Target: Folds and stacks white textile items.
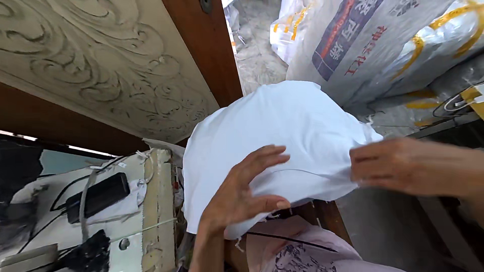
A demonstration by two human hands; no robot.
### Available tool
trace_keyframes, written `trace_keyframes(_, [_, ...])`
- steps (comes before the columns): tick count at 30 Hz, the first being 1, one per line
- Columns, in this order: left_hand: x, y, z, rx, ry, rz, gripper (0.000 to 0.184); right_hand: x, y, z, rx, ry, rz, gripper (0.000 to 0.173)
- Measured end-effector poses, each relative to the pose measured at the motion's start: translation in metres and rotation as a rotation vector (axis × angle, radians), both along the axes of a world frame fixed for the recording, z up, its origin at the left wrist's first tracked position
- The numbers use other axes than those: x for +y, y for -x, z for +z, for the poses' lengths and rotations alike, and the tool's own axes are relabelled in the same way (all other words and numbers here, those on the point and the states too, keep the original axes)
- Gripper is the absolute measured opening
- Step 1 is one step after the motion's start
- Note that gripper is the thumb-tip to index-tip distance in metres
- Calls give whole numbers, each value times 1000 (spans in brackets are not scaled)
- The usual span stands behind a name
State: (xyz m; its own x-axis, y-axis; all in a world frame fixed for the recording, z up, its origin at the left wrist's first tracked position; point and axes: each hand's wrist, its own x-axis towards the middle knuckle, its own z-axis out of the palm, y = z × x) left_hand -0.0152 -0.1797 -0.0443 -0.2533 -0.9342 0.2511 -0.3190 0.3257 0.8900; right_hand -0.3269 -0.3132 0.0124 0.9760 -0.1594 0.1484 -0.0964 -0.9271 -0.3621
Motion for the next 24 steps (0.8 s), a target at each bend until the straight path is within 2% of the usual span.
trace_keyframes(2, [-13, 7, -24, 122, -166, -108, 101, -22, -17, 16, -83, 69, -78, 20])
trace_keyframes(4, [-13, 11, -36, 188, -279, -100, 108, -41, -41, 21, -166, 176, -155, 18])
trace_keyframes(5, [-10, 12, -35, 182, -314, -61, 102, -47, -55, 17, -203, 215, -186, 18])
trace_keyframes(6, [-8, 15, -31, 160, -345, 7, 87, -51, -68, 10, -243, 254, -217, 17])
trace_keyframes(9, [-7, 20, -31, 149, -356, 241, 26, -46, -97, -13, -343, 411, -323, 16])
trace_keyframes(10, [-8, 17, -35, 224, -355, 298, 20, -39, -100, -18, -328, 427, -355, 17])
trace_keyframes(12, [-8, 11, -40, 413, -356, 379, 27, -17, -94, -22, -234, 353, -331, 25])
trace_keyframes(14, [-7, 8, -39, 531, -419, 486, 28, 2, -79, -36, -145, 270, -199, 33])
trace_keyframes(16, [-12, 5, -31, 553, -495, 583, 28, 14, -65, -59, -29, 164, -106, 38])
trace_keyframes(18, [-23, 1, -14, 558, -523, 626, 29, 23, -53, -79, -3, 142, -106, 32])
trace_keyframes(20, [-30, -7, 15, 539, -482, 578, 24, 34, -46, -79, -8, 121, -123, 20])
trace_keyframes(24, [-35, -18, 66, 436, -305, 249, 32, 68, -27, -90, -63, 194, -179, 11])
